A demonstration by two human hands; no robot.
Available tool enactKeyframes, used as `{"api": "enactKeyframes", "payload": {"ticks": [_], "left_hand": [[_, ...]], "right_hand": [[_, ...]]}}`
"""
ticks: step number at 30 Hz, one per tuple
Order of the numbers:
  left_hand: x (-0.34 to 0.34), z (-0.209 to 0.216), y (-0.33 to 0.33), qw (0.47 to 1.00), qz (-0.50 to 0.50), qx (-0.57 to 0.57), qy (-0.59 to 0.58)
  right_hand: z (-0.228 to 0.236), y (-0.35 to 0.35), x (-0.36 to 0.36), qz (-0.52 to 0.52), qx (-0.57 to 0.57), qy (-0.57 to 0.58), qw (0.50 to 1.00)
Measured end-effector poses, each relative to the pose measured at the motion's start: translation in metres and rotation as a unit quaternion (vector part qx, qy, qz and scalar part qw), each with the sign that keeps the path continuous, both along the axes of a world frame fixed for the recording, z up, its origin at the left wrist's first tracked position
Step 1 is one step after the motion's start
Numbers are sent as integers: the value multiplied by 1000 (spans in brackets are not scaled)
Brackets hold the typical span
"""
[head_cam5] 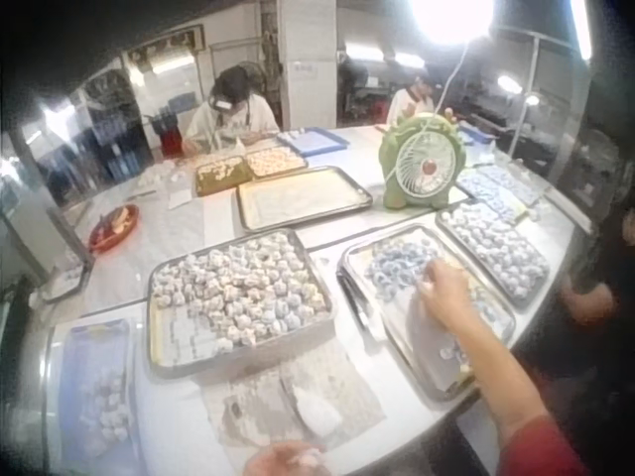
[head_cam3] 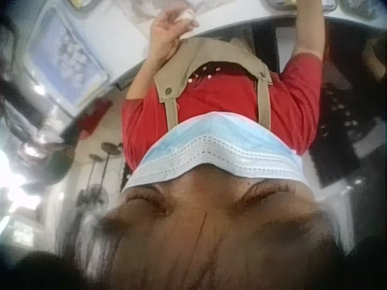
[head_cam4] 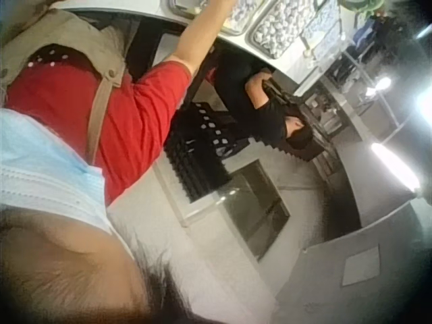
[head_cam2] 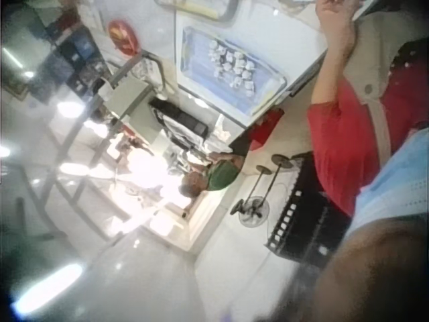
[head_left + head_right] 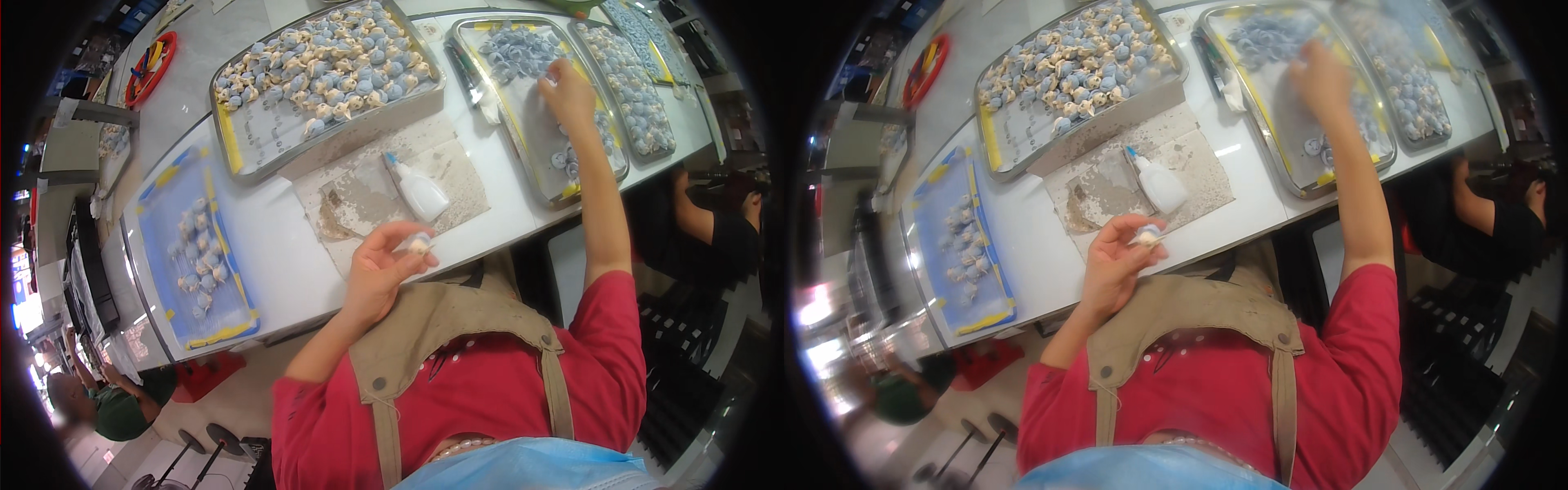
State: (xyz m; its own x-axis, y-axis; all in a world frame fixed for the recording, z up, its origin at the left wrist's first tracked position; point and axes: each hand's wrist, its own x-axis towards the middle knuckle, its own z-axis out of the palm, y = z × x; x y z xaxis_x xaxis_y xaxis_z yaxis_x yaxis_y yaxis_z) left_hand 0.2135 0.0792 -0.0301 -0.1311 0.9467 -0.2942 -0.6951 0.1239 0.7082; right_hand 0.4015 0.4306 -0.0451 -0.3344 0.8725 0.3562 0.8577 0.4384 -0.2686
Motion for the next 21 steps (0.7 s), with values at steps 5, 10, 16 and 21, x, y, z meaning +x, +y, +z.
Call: {"api": "enactKeyframes", "payload": {"ticks": [5,10,16,21], "left_hand": [[5,-1,8,998,46,-9,47],[10,-9,11,997,50,49,34],[7,-4,6,995,36,53,74],[5,-3,2,992,63,45,95]], "right_hand": [[50,-140,-28,263,-103,202,938],[37,-220,-42,378,-224,251,862],[32,-234,-52,379,-233,243,862],[30,-238,-49,369,-257,280,848]]}}
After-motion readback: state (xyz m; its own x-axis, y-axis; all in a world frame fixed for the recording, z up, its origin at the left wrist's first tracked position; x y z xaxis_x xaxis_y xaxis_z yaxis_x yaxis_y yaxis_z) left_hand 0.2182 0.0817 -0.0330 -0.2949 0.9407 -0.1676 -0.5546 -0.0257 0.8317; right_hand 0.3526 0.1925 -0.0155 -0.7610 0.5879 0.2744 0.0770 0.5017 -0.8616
